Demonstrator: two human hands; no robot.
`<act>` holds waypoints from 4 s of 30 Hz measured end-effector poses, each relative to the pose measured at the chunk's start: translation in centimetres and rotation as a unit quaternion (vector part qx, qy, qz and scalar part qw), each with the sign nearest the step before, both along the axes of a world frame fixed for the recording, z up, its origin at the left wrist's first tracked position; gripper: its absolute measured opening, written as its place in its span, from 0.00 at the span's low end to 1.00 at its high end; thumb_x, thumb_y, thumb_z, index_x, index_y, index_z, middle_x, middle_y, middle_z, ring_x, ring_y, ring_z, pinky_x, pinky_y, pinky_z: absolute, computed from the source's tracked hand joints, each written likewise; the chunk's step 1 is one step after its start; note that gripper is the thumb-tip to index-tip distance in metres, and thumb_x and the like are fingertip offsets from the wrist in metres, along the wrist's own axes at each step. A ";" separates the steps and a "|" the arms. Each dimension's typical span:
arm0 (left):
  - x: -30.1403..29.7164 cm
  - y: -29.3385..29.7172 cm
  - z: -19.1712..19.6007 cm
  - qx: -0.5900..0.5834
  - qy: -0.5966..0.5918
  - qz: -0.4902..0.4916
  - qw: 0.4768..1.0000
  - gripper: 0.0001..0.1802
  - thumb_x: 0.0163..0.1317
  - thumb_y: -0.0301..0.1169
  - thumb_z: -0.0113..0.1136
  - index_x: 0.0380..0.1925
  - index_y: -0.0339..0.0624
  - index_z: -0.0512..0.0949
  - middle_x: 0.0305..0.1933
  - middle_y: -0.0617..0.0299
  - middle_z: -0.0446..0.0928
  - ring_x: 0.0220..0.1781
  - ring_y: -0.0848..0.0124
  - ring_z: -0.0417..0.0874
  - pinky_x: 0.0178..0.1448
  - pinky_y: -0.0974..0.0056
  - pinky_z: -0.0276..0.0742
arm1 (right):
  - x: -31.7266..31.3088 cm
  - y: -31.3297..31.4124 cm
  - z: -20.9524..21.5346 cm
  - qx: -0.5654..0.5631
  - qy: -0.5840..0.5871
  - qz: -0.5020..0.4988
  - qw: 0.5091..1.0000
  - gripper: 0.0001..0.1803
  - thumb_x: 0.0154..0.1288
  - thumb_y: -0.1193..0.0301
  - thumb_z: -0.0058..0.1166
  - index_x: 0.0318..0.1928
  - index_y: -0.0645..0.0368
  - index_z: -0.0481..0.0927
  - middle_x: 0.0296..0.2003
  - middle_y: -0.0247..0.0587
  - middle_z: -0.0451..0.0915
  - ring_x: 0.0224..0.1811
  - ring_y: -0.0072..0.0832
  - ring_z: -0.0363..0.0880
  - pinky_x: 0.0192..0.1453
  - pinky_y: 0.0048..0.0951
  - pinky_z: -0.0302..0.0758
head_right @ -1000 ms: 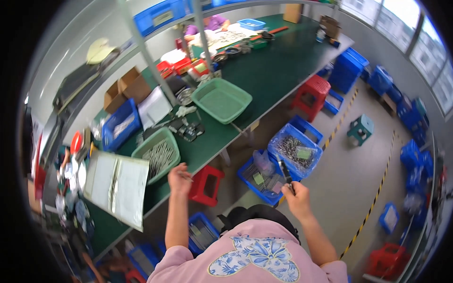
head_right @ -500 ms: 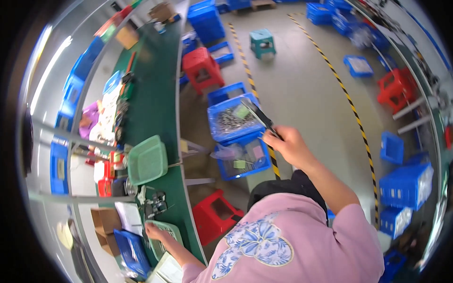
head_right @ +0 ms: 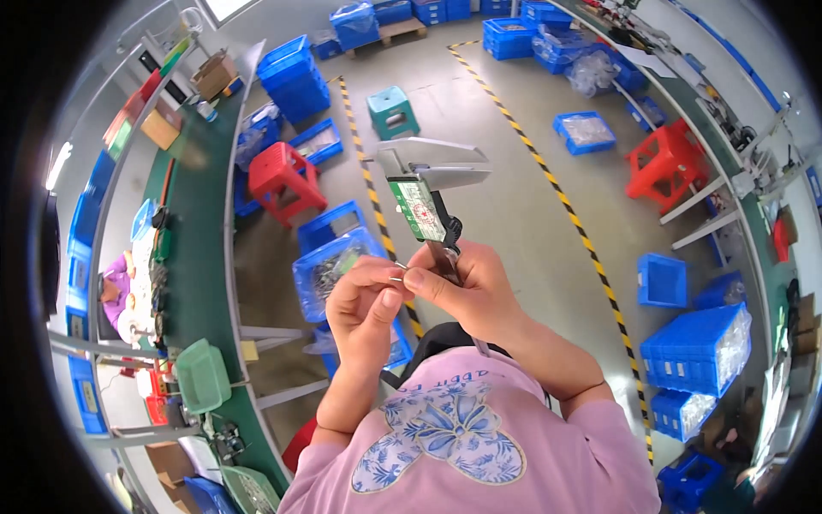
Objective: The recorder measures small metal components with a digital caliper and references a technical manual in a binder.
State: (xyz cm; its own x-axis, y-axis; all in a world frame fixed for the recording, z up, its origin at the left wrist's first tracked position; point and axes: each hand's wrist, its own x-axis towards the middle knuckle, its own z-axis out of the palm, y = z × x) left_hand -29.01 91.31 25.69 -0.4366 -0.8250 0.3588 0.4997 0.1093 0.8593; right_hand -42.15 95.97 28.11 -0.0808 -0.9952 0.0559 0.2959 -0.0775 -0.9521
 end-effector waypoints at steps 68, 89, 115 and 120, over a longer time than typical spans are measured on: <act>-10.5 -31.4 0.6 0.045 0.081 -0.067 0.993 0.08 0.46 0.15 0.53 0.29 0.34 0.72 0.32 0.61 0.65 0.32 0.77 0.69 0.34 0.76 0.66 | -10.9 -31.9 -0.1 -0.062 -0.006 0.039 0.997 0.03 0.50 0.81 0.48 0.28 0.68 0.73 0.15 0.28 0.69 0.15 0.09 0.62 0.16 0.12 0.54; -12.1 -35.9 -3.9 0.059 0.043 0.109 0.991 0.02 0.52 0.22 0.50 0.26 0.38 0.68 0.34 0.63 0.64 0.37 0.77 0.68 0.39 0.74 0.67 | -11.6 -39.1 -3.9 0.038 0.049 0.011 0.998 0.05 0.45 0.76 0.52 0.21 0.61 0.69 0.12 0.28 0.64 0.09 0.12 0.57 0.12 0.14 0.50; -13.0 -58.9 -15.3 0.432 0.084 0.501 0.745 0.08 0.52 0.31 0.53 0.29 0.38 0.73 0.26 0.64 0.72 0.29 0.77 0.73 0.34 0.75 0.69 | -18.0 -77.7 -10.7 0.179 0.283 0.331 0.882 0.09 0.46 0.75 0.55 0.18 0.57 0.67 0.13 0.23 0.62 0.14 0.10 0.56 0.16 0.15 0.50; -4.3 -58.0 -16.5 0.395 0.248 0.577 0.670 0.05 0.54 0.29 0.48 0.25 0.40 0.72 0.23 0.62 0.74 0.24 0.75 0.74 0.27 0.72 0.72 | -19.6 -81.7 -14.4 0.173 0.317 0.309 0.880 0.07 0.48 0.75 0.53 0.20 0.58 0.68 0.14 0.23 0.63 0.12 0.10 0.55 0.14 0.15 0.49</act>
